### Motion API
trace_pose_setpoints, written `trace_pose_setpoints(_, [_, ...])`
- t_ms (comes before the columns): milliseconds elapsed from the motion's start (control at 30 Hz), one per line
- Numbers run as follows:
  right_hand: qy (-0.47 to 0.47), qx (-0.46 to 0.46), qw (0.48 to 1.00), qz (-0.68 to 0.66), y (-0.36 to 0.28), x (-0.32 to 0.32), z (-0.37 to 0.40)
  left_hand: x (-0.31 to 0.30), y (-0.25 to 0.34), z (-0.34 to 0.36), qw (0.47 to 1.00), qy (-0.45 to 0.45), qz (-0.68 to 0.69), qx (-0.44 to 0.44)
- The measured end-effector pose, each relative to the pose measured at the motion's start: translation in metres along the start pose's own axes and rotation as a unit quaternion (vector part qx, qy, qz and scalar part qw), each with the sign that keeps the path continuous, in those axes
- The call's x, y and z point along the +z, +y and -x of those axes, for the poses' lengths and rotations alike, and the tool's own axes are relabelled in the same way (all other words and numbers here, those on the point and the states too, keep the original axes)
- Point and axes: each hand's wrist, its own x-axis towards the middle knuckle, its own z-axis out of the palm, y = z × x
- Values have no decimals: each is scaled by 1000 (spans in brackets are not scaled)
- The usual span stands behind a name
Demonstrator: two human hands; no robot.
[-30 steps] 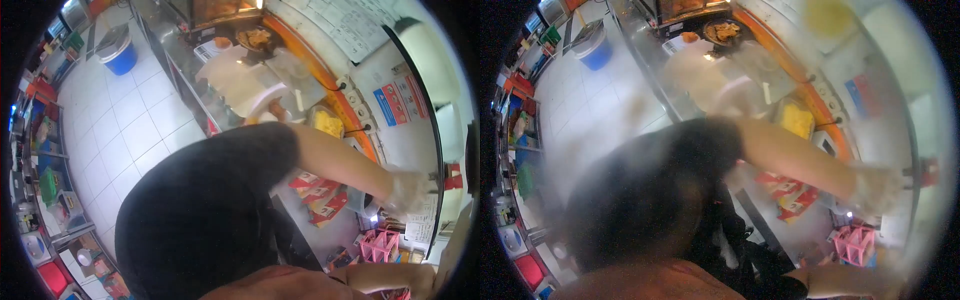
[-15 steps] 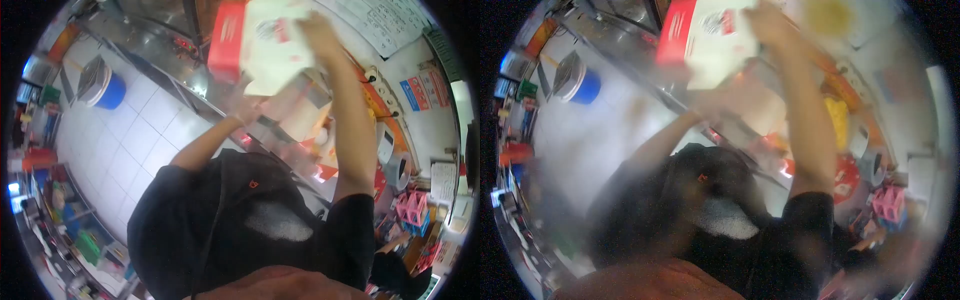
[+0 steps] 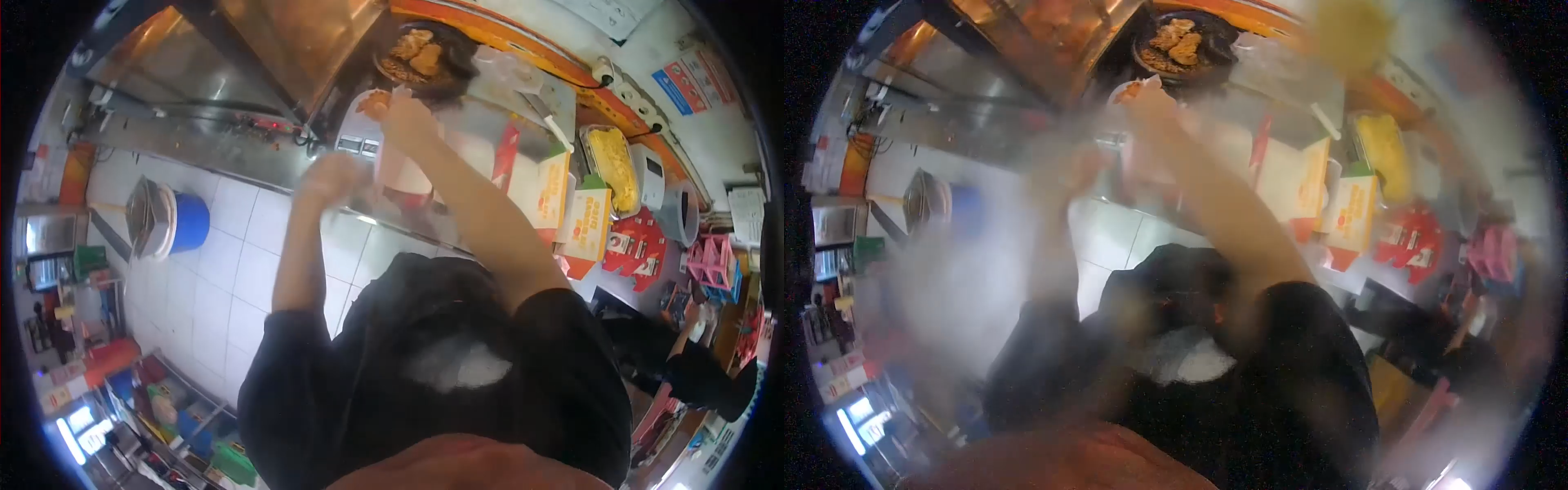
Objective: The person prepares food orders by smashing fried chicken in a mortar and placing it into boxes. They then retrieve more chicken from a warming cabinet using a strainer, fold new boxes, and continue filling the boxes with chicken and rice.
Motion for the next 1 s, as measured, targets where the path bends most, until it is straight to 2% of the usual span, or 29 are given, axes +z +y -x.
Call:
trace_pose_setpoints(33, [-17, -24, 999, 31, -7, -22, 8, 42, -67, -59, 961, 215, 170, -16])
trace_pose_setpoints(67, [-37, -46, 996, 60, -3, -34, 19, 40, -105, -115, 980, 172, 89, -52])
trace_pose_setpoints(133, [32, -156, 987, 31, 36, -53, 41, 2, -48, -141, 950, 251, -94, -159])
trace_pose_setpoints(200, [-1, -204, 976, 72, 66, -124, 105, 10, -67, -232, 982, 137, 2, -126])
trace_pose_setpoints(233, [1, -105, 994, 18, 82, -138, 129, 1, -47, -230, 989, 90, 8, -116])
trace_pose_setpoints(267, [3, -4, 999, -36, 96, -152, 150, -8, -28, -219, 996, 68, -15, -57])
trace_pose_setpoints(300, [30, 20, 997, -74, 124, -160, 176, 22, -67, -260, 990, 55, 130, -8])
trace_pose_setpoints(333, [61, 43, 991, -110, 151, -165, 202, 50, -98, -303, 960, 36, 273, 41])
trace_pose_setpoints(367, [73, 57, 990, -107, 163, -175, 225, 47, -79, -277, 932, 47, 353, 64])
trace_pose_setpoints(400, [109, 136, 970, -171, 171, -182, 249, 22, -51, -259, 989, 77, 126, 28])
trace_pose_setpoints(433, [142, 211, 938, -236, 180, -187, 272, 34, -67, -275, 989, 138, -27, 36])
trace_pose_setpoints(467, [144, 220, 934, -240, 193, -188, 293, 46, -118, -314, 934, -73, 334, 104])
trace_pose_setpoints(500, [179, 236, 915, -274, 209, -186, 312, 10, -65, -250, 916, -34, 401, -9])
trace_pose_setpoints(533, [207, 247, 895, -307, 223, -186, 326, 1, -82, -243, 966, 51, 246, 56])
trace_pose_setpoints(567, [192, 246, 896, -317, 232, -187, 336, -3, -95, -234, 914, 57, 399, 51])
trace_pose_setpoints(600, [214, 259, 890, -308, 241, -187, 343, -10, -108, -220, 837, 71, 540, 44])
trace_pose_setpoints(633, [237, 269, 885, -298, 251, -188, 345, -30, -84, -189, 812, 56, 574, 89])
trace_pose_setpoints(667, [237, 217, 898, -301, 263, -189, 348, -56, -33, -153, 784, 39, 605, 137])
trace_pose_setpoints(700, [237, 215, 900, -297, 270, -193, 346, -75, 2, -128, 837, 66, 507, 197])
trace_pose_setpoints(733, [240, 214, 901, -292, 274, -198, 341, -86, 37, -109, 841, 78, 500, 189])
trace_pose_setpoints(800, [224, 193, 909, -294, 280, -211, 328, -89, 98, -89, 947, -18, 301, 111])
trace_pose_setpoints(833, [218, 176, 916, -286, 283, -220, 322, -80, 115, -93, 948, -11, 299, 106])
trace_pose_setpoints(867, [213, 168, 918, -289, 286, -229, 317, -70, 126, -101, 993, -32, 71, 94])
trace_pose_setpoints(900, [224, 162, 916, -289, 289, -237, 314, -60, 134, -108, 983, -54, -162, 71])
trace_pose_setpoints(933, [236, 155, 915, -289, 290, -244, 311, -51, 140, -115, 984, -47, -162, 63])
trace_pose_setpoints(967, [221, 134, 935, -244, 297, -255, 311, -40, 142, -123, 950, -86, -292, 65])
trace_pose_setpoints(1000, [244, 115, 927, -261, 299, -258, 311, -30, 130, -132, 898, -127, -416, 63])
